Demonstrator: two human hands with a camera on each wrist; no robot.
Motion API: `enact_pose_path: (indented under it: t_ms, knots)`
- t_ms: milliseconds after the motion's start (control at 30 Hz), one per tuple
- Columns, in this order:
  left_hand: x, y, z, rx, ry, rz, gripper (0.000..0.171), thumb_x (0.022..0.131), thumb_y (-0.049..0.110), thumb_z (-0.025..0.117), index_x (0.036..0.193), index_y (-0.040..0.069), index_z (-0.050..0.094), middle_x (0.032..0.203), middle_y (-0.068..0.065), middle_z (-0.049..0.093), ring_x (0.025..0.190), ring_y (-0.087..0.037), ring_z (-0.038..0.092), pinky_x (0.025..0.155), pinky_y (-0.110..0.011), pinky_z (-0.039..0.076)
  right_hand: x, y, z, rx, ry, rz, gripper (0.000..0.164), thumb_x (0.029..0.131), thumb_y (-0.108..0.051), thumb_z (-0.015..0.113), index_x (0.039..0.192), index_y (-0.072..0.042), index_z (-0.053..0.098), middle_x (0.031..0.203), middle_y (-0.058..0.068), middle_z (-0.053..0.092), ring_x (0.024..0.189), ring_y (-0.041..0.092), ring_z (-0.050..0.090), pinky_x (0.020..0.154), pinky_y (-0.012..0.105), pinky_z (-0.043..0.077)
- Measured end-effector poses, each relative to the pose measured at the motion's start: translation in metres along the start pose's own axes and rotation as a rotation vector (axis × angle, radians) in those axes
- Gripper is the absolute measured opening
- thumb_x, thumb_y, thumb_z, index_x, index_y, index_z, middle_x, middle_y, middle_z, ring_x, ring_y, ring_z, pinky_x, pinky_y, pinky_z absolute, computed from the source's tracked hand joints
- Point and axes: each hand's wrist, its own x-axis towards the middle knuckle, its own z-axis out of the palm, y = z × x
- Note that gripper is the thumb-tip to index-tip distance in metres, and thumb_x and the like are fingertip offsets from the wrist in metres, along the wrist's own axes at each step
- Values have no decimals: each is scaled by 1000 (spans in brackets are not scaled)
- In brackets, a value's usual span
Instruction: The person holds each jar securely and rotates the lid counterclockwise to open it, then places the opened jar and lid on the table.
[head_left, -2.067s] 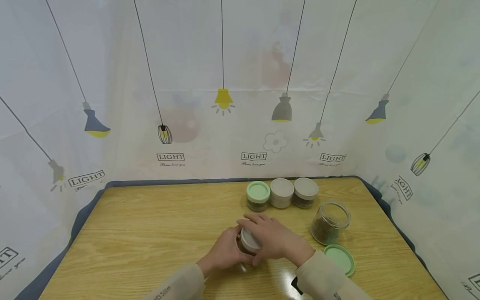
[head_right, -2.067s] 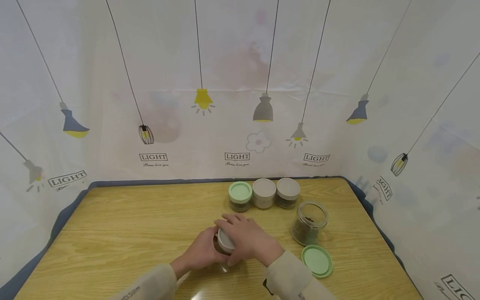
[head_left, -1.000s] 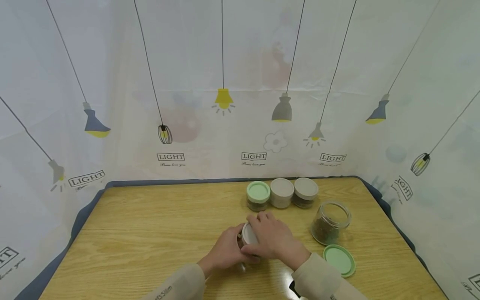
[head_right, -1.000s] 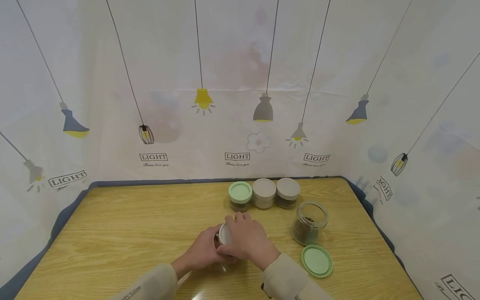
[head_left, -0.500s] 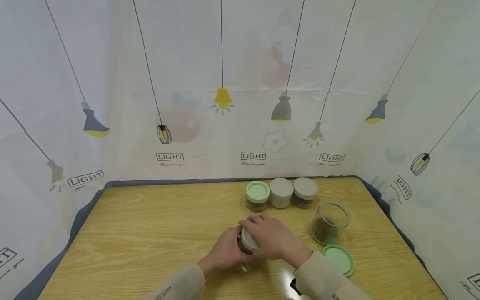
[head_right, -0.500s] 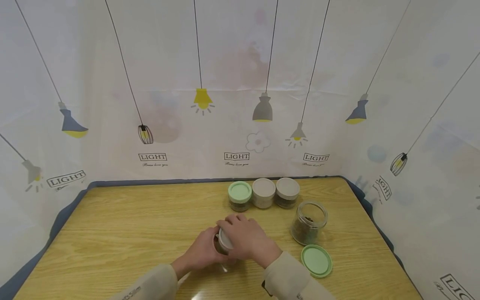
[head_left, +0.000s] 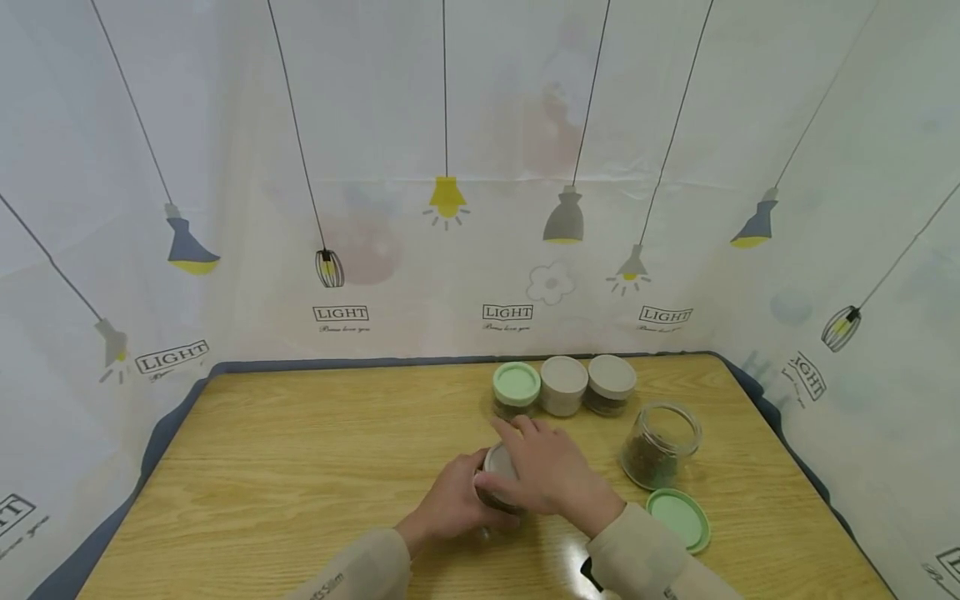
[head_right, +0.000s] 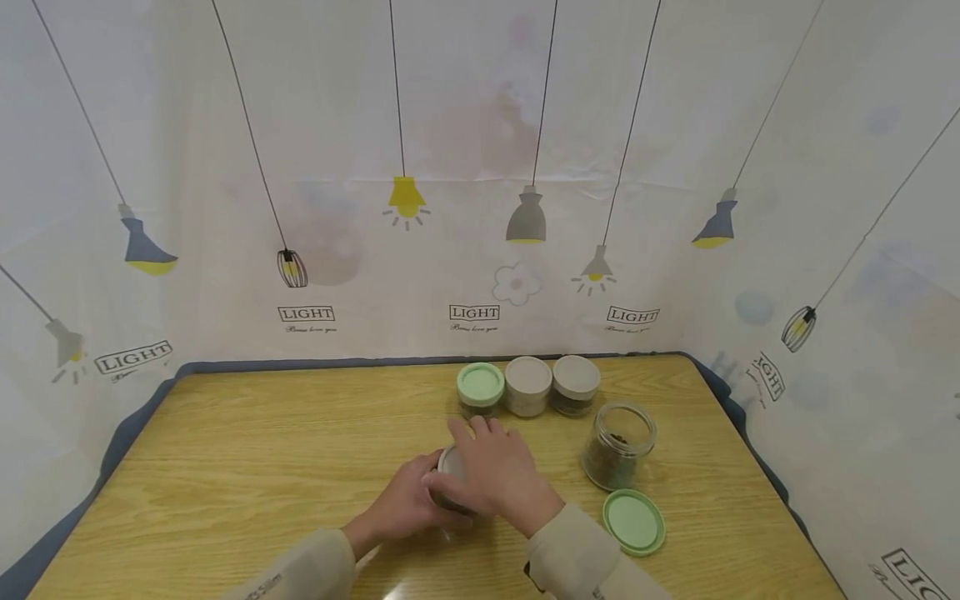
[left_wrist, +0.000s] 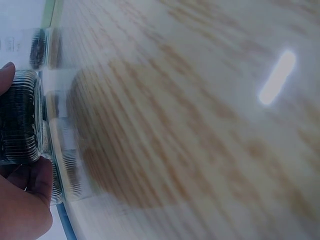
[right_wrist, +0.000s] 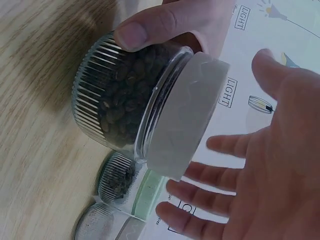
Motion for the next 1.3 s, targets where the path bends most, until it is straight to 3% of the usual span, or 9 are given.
enact_pose_path:
  t_ms: [300, 500, 667, 867, 1100, 1300]
  knots:
    - [0, 1, 0, -12, 9, -7, 82, 69, 48, 85, 137, 18, 51, 123, 5, 65, 107, -9, 63, 88, -26, 53, -2, -5, 4, 7, -43, 119, 87, 81, -77, 52, 145, -18, 43, 125, 19, 56, 109, 36, 57, 80, 51, 53]
    - [-1, 3, 0, -10, 11, 2, 79, 70, 47, 85, 136, 19, 51, 122, 5, 65, 106, -9, 63, 87, -25, 53, -3, -7, 5, 10, -40, 113, 87, 80, -76, 55, 139, -13, 47, 117, 21, 57, 101, 36, 59, 73, 50, 53]
    - [0, 5, 1, -10, 17, -62, 81, 68, 49, 85, 136, 20, 52, 119, 6, 66, 103, -7, 63, 86, -27, 53, -3, -8, 4, 7, -33, 79, 73, 82, -66, 63, 128, -9, 52, 108, 19, 59, 94, 33, 59, 69, 48, 53]
    - [-2, 3, 3, 18, 28, -85, 85, 67, 52, 85, 137, 18, 51, 124, 4, 65, 111, -11, 62, 96, -35, 51, 0, -5, 1, -36, -79, -32, 68, 83, -50, 71, 134, -9, 51, 120, 15, 59, 108, 32, 57, 81, 46, 53]
    - [-5, -1, 5, 57, 36, -79, 85, 69, 53, 83, 136, 14, 50, 125, 2, 63, 112, -11, 61, 95, -33, 50, 3, 0, -1, 11, -148, -163, 70, 80, -32, 74, 142, -16, 47, 135, 10, 53, 121, 32, 52, 88, 48, 51]
    - [-3, -2, 4, 38, 34, -73, 83, 73, 57, 78, 139, 16, 49, 124, 4, 64, 111, -10, 61, 94, -31, 51, 1, 0, -6, 74, -138, -140, 84, 80, -50, 75, 149, -19, 38, 151, 16, 40, 134, 39, 43, 98, 60, 43]
